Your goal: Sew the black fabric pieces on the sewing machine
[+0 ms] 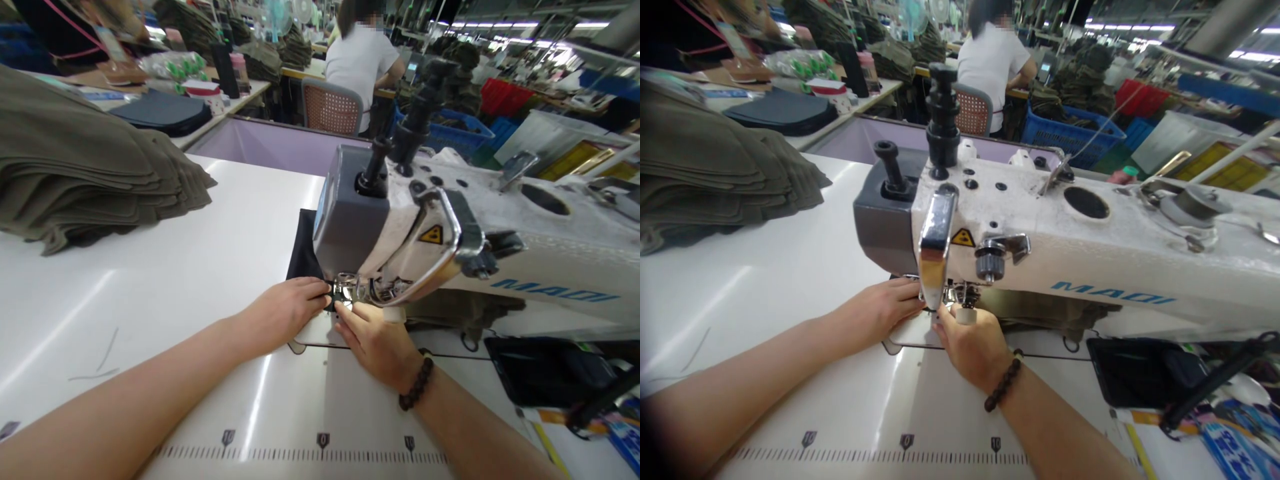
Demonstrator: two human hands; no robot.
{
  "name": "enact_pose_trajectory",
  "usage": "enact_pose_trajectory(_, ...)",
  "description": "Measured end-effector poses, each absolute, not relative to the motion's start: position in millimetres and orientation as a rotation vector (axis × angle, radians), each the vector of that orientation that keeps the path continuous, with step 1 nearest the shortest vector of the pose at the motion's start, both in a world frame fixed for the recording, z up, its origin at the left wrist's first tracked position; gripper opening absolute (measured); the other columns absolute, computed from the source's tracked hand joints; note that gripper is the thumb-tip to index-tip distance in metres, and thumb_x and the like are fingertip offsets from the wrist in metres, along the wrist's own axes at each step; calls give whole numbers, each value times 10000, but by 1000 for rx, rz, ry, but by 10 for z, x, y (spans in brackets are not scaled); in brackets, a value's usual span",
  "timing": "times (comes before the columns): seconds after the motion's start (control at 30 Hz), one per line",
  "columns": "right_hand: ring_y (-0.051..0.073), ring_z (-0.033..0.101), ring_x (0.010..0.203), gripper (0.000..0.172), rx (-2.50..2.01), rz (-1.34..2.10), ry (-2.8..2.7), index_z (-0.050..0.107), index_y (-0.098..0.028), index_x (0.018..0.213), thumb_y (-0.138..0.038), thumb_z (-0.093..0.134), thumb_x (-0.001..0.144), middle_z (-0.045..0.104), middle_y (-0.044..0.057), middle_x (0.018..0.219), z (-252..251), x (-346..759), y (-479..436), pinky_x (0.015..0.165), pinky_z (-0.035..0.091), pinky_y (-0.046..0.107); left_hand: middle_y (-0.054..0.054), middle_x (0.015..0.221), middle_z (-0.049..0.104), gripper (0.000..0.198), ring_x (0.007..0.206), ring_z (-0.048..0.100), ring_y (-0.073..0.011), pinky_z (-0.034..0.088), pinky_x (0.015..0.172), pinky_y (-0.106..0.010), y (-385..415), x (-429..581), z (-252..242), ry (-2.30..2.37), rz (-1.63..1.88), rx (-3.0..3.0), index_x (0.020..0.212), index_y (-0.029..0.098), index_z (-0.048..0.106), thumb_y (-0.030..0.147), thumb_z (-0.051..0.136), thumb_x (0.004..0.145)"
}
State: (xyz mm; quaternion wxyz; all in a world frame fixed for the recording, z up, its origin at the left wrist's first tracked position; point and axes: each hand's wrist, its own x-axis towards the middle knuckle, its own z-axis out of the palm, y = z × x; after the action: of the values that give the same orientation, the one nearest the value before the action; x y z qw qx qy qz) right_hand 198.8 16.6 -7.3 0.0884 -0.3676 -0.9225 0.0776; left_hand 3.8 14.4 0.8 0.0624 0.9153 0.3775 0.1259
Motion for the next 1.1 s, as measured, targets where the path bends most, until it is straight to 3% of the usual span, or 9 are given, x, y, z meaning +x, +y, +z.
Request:
enact_pose_trajectory(0.3,164,579,751,283,-1200,189,-2749,558,-164,1112,-257,457,864,637,55,841,-86,1959,163,644,402,251,-77,897,587,202,870,545,-194,426,828,-310,246,61,-88,1235,514,2772,849,128,585,191,396,885)
enact_pose_trajectory(0.63,166,580,758,276,-1219,184,-2749,565,-166,1100,-262,474,858,638,58,849,-78,1948,170,642,400,250,-78,897,575,169,878,535,-201,419,815,-306,258,58,-53,1226,523,2766,879,124,584,191,430,872)
enact_pose_trajectory(0.93,154,580,736,272,-1137,206,-2741,568,-156,1094,-246,482,853,630,58,817,-98,1983,174,656,416,234,-67,844,564,203,748,526,-193,441,687,-324,143,91,38,1403,248,2780,838,138,597,265,442,869)
enact_pose_trajectory(1.1,127,571,660,245,-1060,209,-2714,603,-150,1040,-192,435,867,611,44,729,-96,1997,201,604,409,202,-76,843,540,261,805,512,-202,444,698,-311,36,149,107,1326,116,2774,864,112,600,273,396,889)
